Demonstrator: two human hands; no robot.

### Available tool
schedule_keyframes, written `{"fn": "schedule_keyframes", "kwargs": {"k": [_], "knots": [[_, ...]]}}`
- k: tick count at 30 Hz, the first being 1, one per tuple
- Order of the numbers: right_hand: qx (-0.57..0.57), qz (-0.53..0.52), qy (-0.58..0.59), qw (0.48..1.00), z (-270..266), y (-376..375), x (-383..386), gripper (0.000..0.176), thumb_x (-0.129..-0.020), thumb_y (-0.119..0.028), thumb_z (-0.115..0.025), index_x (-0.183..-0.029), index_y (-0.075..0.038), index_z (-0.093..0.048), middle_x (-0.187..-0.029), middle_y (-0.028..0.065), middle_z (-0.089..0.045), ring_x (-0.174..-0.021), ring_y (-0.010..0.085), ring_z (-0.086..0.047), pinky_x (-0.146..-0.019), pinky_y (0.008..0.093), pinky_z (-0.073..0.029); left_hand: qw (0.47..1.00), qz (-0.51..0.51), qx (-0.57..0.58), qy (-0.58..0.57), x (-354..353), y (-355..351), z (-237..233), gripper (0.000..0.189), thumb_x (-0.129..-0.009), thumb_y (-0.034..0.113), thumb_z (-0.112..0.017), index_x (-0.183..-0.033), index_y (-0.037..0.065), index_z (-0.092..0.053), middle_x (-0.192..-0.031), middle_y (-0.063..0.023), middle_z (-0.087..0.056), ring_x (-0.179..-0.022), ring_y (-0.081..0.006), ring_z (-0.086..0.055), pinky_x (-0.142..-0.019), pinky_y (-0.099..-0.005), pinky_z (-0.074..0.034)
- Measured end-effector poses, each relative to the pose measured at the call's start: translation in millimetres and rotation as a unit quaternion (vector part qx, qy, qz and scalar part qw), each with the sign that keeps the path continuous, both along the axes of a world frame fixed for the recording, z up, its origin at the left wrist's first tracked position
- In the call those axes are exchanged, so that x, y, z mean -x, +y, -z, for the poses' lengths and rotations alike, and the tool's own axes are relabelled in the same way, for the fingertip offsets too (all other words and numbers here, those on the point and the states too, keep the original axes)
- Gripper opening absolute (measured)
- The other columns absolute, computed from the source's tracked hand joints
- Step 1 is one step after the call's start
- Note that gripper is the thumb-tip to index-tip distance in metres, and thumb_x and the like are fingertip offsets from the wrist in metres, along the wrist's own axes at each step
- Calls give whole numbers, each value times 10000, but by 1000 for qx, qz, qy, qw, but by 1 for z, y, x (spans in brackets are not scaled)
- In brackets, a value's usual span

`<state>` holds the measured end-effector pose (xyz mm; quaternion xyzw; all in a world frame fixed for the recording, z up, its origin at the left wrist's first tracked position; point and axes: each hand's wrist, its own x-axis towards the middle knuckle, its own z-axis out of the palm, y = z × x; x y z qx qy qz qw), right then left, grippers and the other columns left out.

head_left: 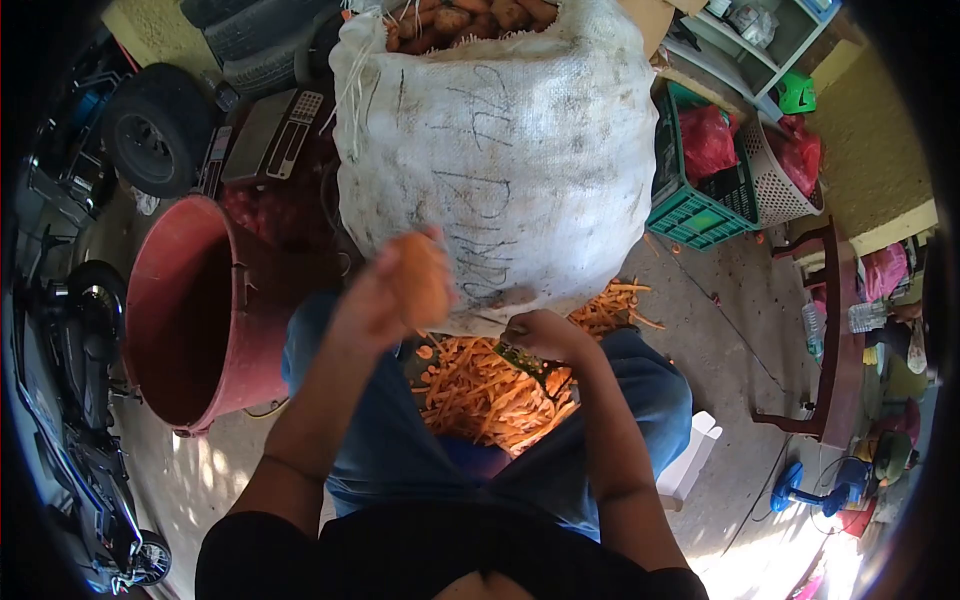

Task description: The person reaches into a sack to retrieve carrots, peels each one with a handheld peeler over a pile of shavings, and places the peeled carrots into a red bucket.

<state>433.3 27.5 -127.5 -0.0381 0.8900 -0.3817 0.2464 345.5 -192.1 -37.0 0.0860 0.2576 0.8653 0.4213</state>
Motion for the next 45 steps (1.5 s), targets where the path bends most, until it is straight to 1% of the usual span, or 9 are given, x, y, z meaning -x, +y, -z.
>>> {"fn": "schedule_keyframes", "kwargs": {"k": [5,8,11,15,17,23,31,38,45], "knots": [[160,157,89,971,-42,43,-32,205,-750,-173,-527,-850,1,-567,-704,107,-581,-665,141,-517,-624,285,-414,959,123,57,-251,-44,44,38,366,-862,356,-347,-1009,32,-433,-828,-58,-490,-724,-162,-493,-621,-303,-422],[314,579,191,728,-63,42,-39,270,-802,-278,-515,-778,-11,-544,-665,56,-544,-517,117,-510,-498,237,-411,934,139,131,-301,-55,62,49,375,-879,354,-274,-952,32,-451,-783,-63,-491,-680,-168,-490,-599,-296,-412],[360,669,246,602,-60,34,-40,282,-804,-298,-525,-784,-17,-534,-651,38,-527,-522,115,-502,-490,230,-415,921,155,196,-298,-68,86,48,343,-879,334,-277,-899,40,-453,-760,-72,-489,-674,-187,-498,-579,-309,-409],[282,597,292,692,-37,1,-36,288,-824,-274,-518,-781,9,-552,-621,3,-501,-546,85,-426,-488,240,-350,937,164,193,-241,-73,98,88,265,-877,285,-300,-877,74,-461,-778,-71,-512,-654,-198,-507,-541,-319,-419],[218,543,307,750,-40,-9,-37,268,-819,-247,-527,-798,19,-542,-614,36,-526,-548,96,-441,-508,243,-368,930,255,-45,-261,-70,91,119,246,-874,255,-312,-905,72,-474,-813,-72,-539,-694,-186,-531,-573,-328,-443],[121,524,303,787,-47,-29,-32,243,-825,-217,-517,-769,17,-546,-609,39,-514,-568,81,-442,-531,243,-375,922,182,47,-338,-73,89,88,315,-894,247,-258,-969,35,-478,-879,-110,-559,-826,-216,-551,-768,-343,-442],[37,692,287,661,-27,56,-21,262,-815,-199,-512,-649,3,-523,-482,64,-483,-399,121,-422,-374,275,-314,921,335,141,-144,-72,74,62,384,-892,334,-247,-869,9,-450,-699,-100,-480,-602,-195,-487,-564,-307,-427],[120,512,289,800,-48,-22,-27,274,-820,-244,-510,-738,15,-546,-568,105,-534,-506,164,-501,-486,296,-387,944,256,63,-197,-64,76,89,384,-895,337,-225,-932,42,-467,-781,-95,-535,-676,-201,-530,-581,-314,-445],[41,540,325,776,-44,-12,-23,215,-810,-167,-504,-717,20,-553,-556,128,-533,-490,182,-499,-477,321,-387,945,232,153,-172,-65,75,79,387,-900,324,-215,-979,28,-452,-805,-86,-545,-686,-181,-533,-587,-307,-448]]}}
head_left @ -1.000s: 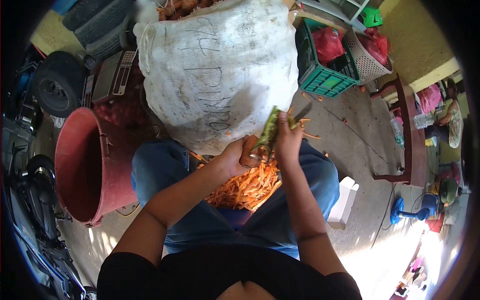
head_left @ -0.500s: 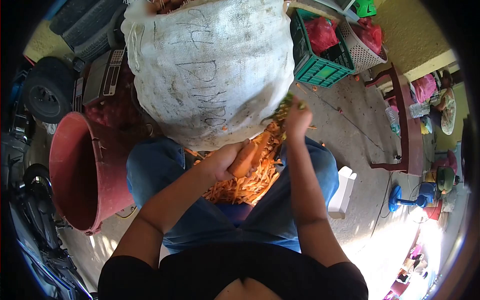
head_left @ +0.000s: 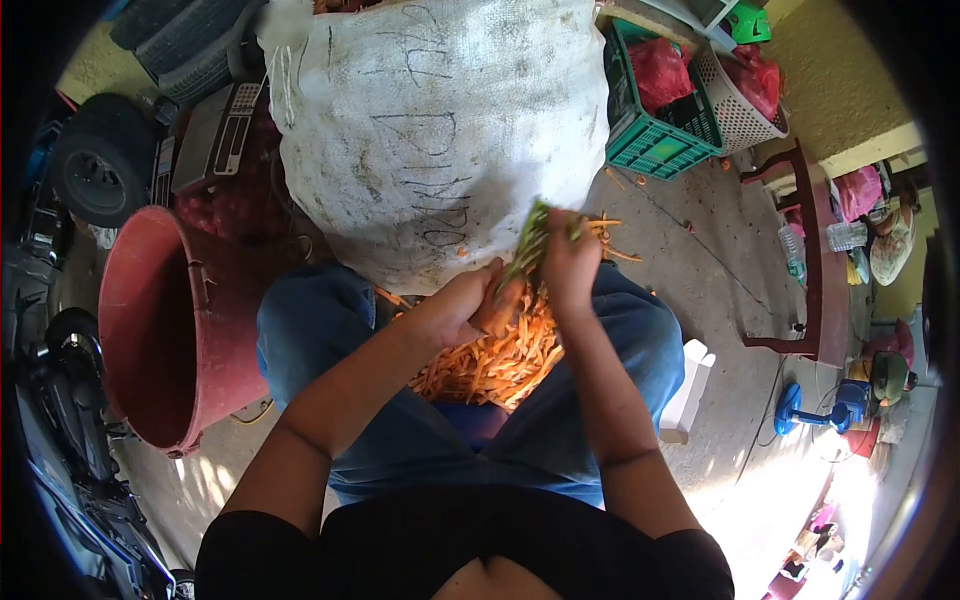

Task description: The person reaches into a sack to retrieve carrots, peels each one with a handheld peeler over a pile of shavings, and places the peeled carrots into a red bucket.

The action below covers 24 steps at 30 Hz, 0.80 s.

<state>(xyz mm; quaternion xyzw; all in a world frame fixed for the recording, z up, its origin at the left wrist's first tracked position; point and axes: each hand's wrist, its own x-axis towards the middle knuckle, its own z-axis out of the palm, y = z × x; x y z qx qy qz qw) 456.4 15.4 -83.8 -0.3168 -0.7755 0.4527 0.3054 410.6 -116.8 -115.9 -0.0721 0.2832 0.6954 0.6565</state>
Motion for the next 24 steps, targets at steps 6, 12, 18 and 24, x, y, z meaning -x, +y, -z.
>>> {"fn": "schedule_keyframes", "kwargs": {"k": [6,12,18,24], "knots": [[138,89,92,982,12,58,-3,276,-825,-229,-500,-705,15,-545,-566,34,-520,-426,104,-450,-389,260,-366,998,38,37,39,-1,-2,-20,370,-894,341,-240,-967,46,-450,-819,-91,-534,-680,-195,-522,-560,-324,-449],[-15,-77,38,996,-12,-23,-9,235,-818,-205,-507,-763,22,-533,-580,149,-521,-515,225,-500,-504,323,-400,999,-38,21,-5,0,3,-3,337,-894,331,-247,-927,60,-444,-740,-67,-537,-622,-186,-533,-539,-325,-460],[4,-10,34,999,0,-2,-1,237,-820,-212,-509,-734,4,-552,-531,47,-480,-500,107,-433,-466,257,-351,996,44,11,82,-1,1,-14,377,-896,343,-225,-917,60,-473,-746,-72,-519,-668,-170,-518,-517,-307,-424],[231,120,139,956,13,57,0,278,-834,-197,-481,-680,27,-538,-520,0,-486,-413,90,-385,-396,262,-304,991,69,10,113,-6,0,-20,351,-900,339,-237,-937,66,-454,-734,-87,-508,-630,-159,-490,-471,-283,-408]]}}
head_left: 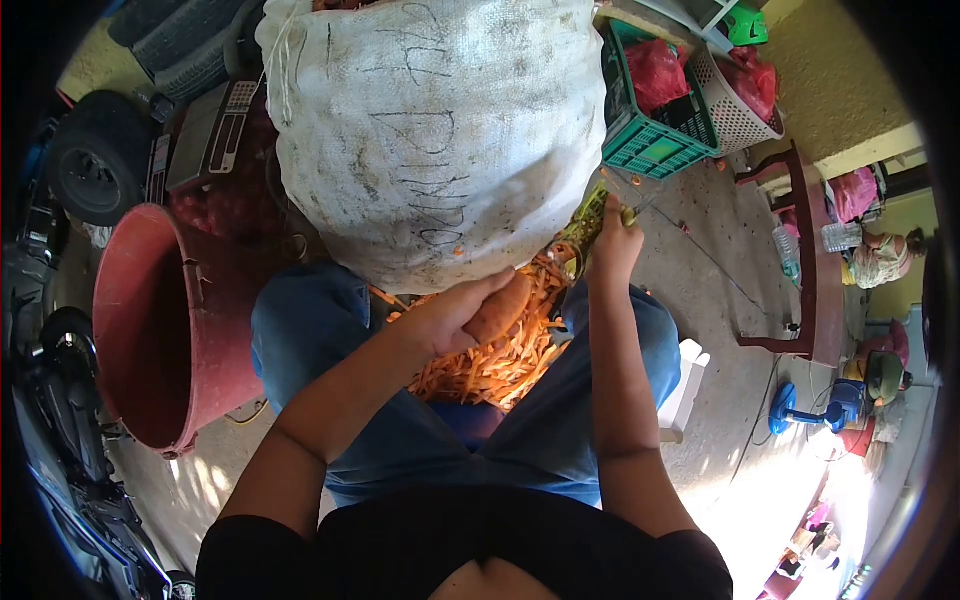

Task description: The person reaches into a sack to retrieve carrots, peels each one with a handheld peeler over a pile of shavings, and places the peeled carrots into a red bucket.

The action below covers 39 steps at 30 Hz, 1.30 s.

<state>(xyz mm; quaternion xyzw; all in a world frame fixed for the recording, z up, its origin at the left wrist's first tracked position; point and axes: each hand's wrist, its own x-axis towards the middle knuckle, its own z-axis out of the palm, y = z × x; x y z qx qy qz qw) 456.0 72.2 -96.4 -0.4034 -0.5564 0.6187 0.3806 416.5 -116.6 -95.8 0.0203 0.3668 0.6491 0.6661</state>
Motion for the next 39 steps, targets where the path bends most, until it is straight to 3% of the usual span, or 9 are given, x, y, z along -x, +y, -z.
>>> {"fn": "schedule_keyframes", "kwargs": {"k": [3,6,11,15,20,23,29,35,39], "knots": [[47,-77,51,995,-20,-42,-3,277,-840,-217,-478,-715,23,-539,-539,-14,-484,-434,73,-382,-403,245,-302,994,-42,43,-91,8,2,-6,337,-894,339,-264,-957,59,-440,-747,-87,-517,-652,-157,-506,-482,-284,-426],[-203,-151,-52,966,-18,-74,-7,241,-839,-208,-479,-753,8,-541,-570,56,-528,-499,127,-474,-477,261,-379,989,-108,-13,-101,6,5,18,341,-889,336,-284,-951,48,-455,-785,-80,-539,-669,-155,-531,-514,-295,-449],[-269,-126,-116,948,-16,-62,-4,217,-820,-169,-499,-721,16,-551,-601,94,-546,-518,143,-488,-480,282,-393,995,-25,-45,-86,5,-2,16,323,-886,318,-311,-937,47,-480,-818,-74,-557,-675,-169,-559,-548,-314,-475],[-144,47,-126,980,-7,5,2,266,-823,-189,-497,-644,6,-520,-498,42,-501,-411,110,-409,-397,270,-327,990,97,88,52,-1,-9,3,317,-886,315,-319,-911,38,-472,-779,-89,-546,-642,-181,-552,-535,-303,-466],[-19,-60,34,997,-15,-26,-5,277,-836,-250,-488,-659,-39,-510,-512,-15,-443,-463,60,-411,-427,224,-325,997,-9,-5,-71,15,-1,14,326,-887,339,-297,-925,58,-458,-746,-89,-538,-681,-192,-560,-555,-300,-479],[-92,-127,-32,987,-15,-64,-5,273,-835,-243,-491,-705,-6,-525,-556,30,-477,-500,85,-432,-452,236,-333,991,-72,-71,-85,14,4,30,316,-890,330,-284,-939,68,-455,-755,-81,-542,-705,-186,-559,-559,-315,-476],[-249,-140,-69,956,-15,-78,-2,240,-831,-199,-492,-767,27,-537,-547,108,-502,-489,160,-459,-490,292,-384,975,-172,70,-120,7,8,11,309,-901,293,-243,-936,77,-462,-734,-54,-536,-597,-154,-511,-482,-290,-421],[-133,8,-139,981,4,-8,1,248,-821,-197,-499,-689,8,-546,-539,41,-507,-468,103,-452,-426,257,-355,993,99,-63,-12,10,-6,-14,417,-906,325,-195,-880,-1,-452,-664,-100,-495,-580,-174,-484,-498,-288,-405],[-5,6,8,1000,6,6,-2,239,-825,-203,-500,-710,2,-540,-601,27,-518,-494,96,-470,-443,251,-382,1000,-23,10,-17,8,-3,-3,415,-900,350,-217,-875,9,-454,-675,-100,-500,-579,-180,-483,-484,-286,-403]]}}
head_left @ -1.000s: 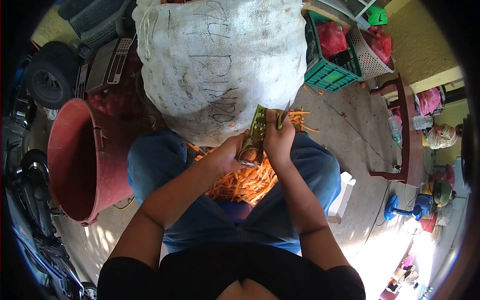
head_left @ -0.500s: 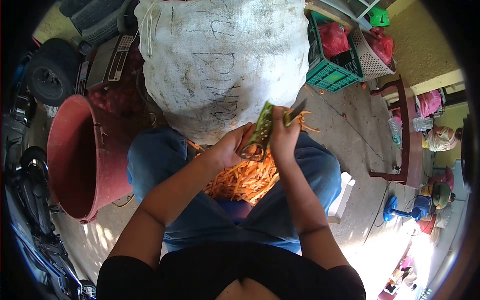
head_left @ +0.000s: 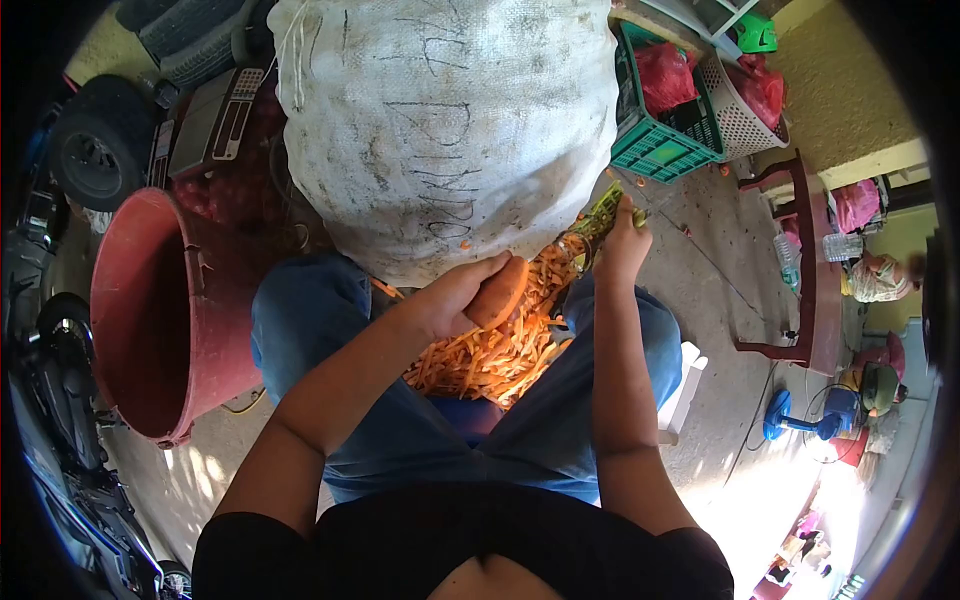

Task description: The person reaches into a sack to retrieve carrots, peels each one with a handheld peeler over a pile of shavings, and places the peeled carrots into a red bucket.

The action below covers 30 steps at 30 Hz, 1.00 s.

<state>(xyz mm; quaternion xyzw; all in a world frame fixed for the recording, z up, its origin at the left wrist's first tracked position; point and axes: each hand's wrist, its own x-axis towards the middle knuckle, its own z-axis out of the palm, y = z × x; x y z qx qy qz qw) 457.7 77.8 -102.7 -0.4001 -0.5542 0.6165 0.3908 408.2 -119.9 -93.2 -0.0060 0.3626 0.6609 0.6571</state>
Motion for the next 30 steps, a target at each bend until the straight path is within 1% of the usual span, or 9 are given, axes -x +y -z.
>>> {"fn": "schedule_keyframes", "kwargs": {"k": [3,4,7,9,14,20,23,26,30], "knots": [[6,-46,20,999,0,-17,2,251,-827,-216,-502,-754,21,-542,-647,39,-533,-515,93,-474,-470,243,-391,999,-23,-33,-30,7,2,11,416,-891,373,-243,-874,17,-458,-701,-100,-504,-593,-180,-486,-487,-290,-403],[27,-47,20,998,-8,-29,5,263,-836,-217,-497,-710,12,-526,-581,-20,-451,-526,59,-375,-469,227,-316,999,-26,-10,-33,7,3,10,399,-889,376,-254,-893,29,-453,-712,-99,-506,-600,-180,-489,-491,-293,-401],[-5,-84,12,996,-9,-47,8,272,-839,-235,-493,-755,19,-540,-596,-17,-457,-534,56,-373,-487,219,-319,998,-52,29,-29,6,5,3,361,-888,372,-265,-936,59,-438,-728,-93,-511,-612,-186,-497,-500,-302,-402],[28,-96,18,995,-14,-57,7,274,-837,-243,-499,-786,22,-544,-617,-18,-466,-546,53,-372,-497,212,-318,996,-76,46,-21,5,5,3,340,-889,367,-266,-959,76,-429,-733,-87,-514,-617,-190,-503,-505,-309,-404],[32,-160,18,986,-19,-73,5,227,-801,-207,-561,-811,20,-543,-678,6,-530,-590,62,-453,-534,208,-375,994,-96,43,-41,7,4,17,296,-898,331,-255,-1005,119,-431,-821,-70,-539,-642,-203,-516,-539,-337,-425],[9,-208,-6,978,-19,-79,3,236,-770,-187,-602,-846,29,-545,-709,33,-565,-616,76,-498,-557,211,-403,980,-164,22,-113,8,6,21,329,-905,296,-230,-1046,95,-448,-886,-73,-539,-727,-198,-535,-594,-337,-449],[-10,-211,-6,978,-22,-81,3,238,-771,-184,-601,-858,31,-545,-703,33,-565,-617,78,-499,-559,216,-405,979,-157,14,-131,10,8,46,333,-907,285,-223,-1046,77,-443,-925,-74,-538,-800,-197,-542,-678,-337,-464],[-44,-213,-6,976,-22,-82,3,230,-776,-182,-594,-847,31,-545,-704,36,-568,-620,81,-501,-557,219,-404,978,-163,24,-131,7,8,33,340,-907,283,-221,-1042,60,-440,-969,-75,-530,-854,-195,-537,-748,-338,-457],[-80,-204,-10,976,-23,-83,2,216,-783,-184,-583,-830,23,-543,-689,46,-569,-612,89,-501,-557,226,-403,981,-158,12,-110,7,8,50,346,-906,286,-220,-1043,53,-436,-988,-82,-523,-884,-196,-533,-773,-342,-449]]}}
